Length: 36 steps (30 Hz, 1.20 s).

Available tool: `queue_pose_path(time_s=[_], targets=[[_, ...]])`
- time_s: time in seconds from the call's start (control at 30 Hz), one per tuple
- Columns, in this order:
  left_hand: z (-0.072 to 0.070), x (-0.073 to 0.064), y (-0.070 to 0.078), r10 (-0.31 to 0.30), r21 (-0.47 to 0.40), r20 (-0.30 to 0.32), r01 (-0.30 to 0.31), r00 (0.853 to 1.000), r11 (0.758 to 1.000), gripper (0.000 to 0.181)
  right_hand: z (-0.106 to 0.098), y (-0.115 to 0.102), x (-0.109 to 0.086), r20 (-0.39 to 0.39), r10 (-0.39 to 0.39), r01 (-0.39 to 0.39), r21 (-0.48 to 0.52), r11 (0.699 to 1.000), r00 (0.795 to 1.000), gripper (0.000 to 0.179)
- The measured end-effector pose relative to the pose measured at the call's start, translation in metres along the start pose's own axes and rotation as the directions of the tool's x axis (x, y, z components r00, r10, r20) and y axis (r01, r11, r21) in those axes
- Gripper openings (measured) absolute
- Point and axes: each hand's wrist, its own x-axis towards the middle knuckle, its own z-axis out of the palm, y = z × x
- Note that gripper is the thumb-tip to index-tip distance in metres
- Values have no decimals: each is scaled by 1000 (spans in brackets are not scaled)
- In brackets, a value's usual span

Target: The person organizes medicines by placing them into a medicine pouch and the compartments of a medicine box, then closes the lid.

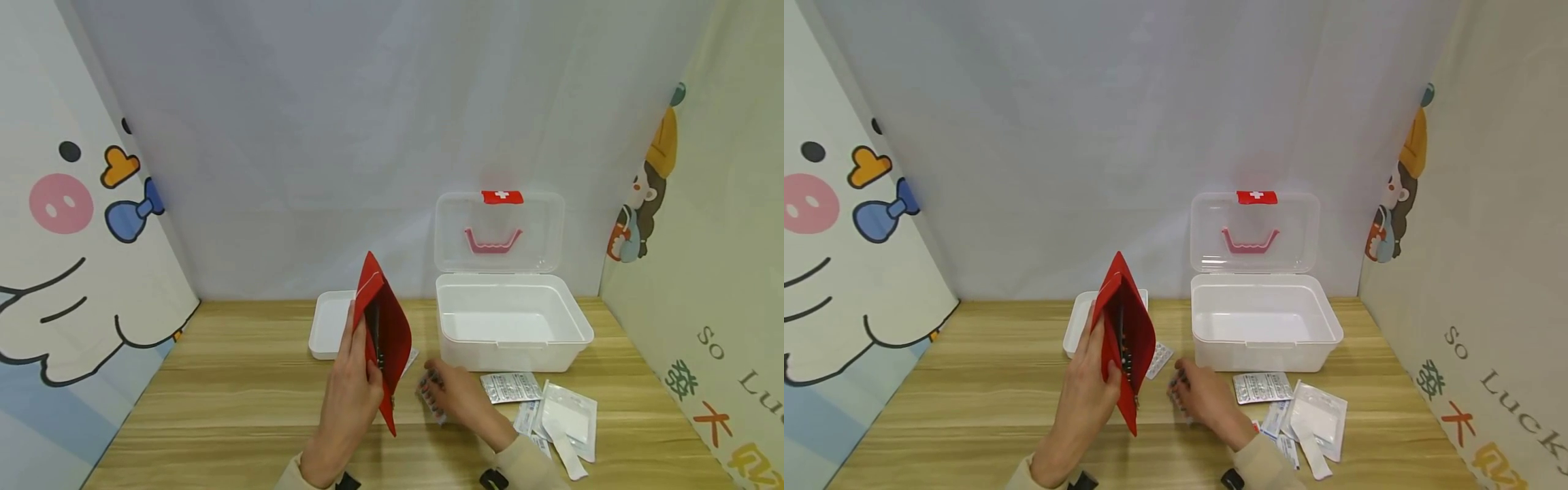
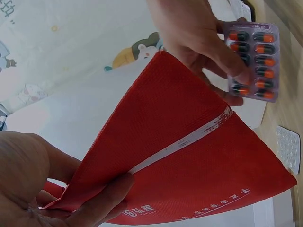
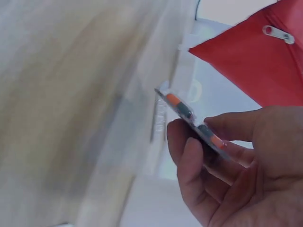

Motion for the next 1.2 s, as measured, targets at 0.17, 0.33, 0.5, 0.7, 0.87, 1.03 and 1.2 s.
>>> queue_pose_path(time_s=[0.17, 0.33, 0.5, 0.7, 0.87, 1.03, 1.2], targets=[[0, 1, 0, -2, 5, 1, 2, 1000, 1000, 91, -14, -8, 1, -115, -3, 1, -18, 1000, 993, 29], [-1, 1, 1, -7, -2, 13, 7, 1000, 1000, 92, -35, -16, 3, -178, 18, -8, 57, 998, 984, 28], [0, 2, 1, -4, -7, 17, 4, 1000, 1000, 92, -55, -22, 1, -222, 8, 17, 109, 994, 975, 26], [0, 3, 2, 6, -8, 14, -6, 1000, 1000, 92, -68, -28, -4, -320, -59, 108, 138, 985, 945, 26], [-1, 3, 4, 12, -16, 14, -12, 1000, 1000, 94, -76, -35, -7, -413, -140, 207, 121, 971, 900, 25], [-1, 3, 5, 8, -20, 22, -8, 1000, 1000, 95, -84, -43, -10, -438, -141, 231, 159, 960, 888, 25], [-1, 3, 6, 8, -13, 27, -8, 1000, 1000, 93, -88, -53, -13, -430, -94, 215, 242, 946, 898, 29]])
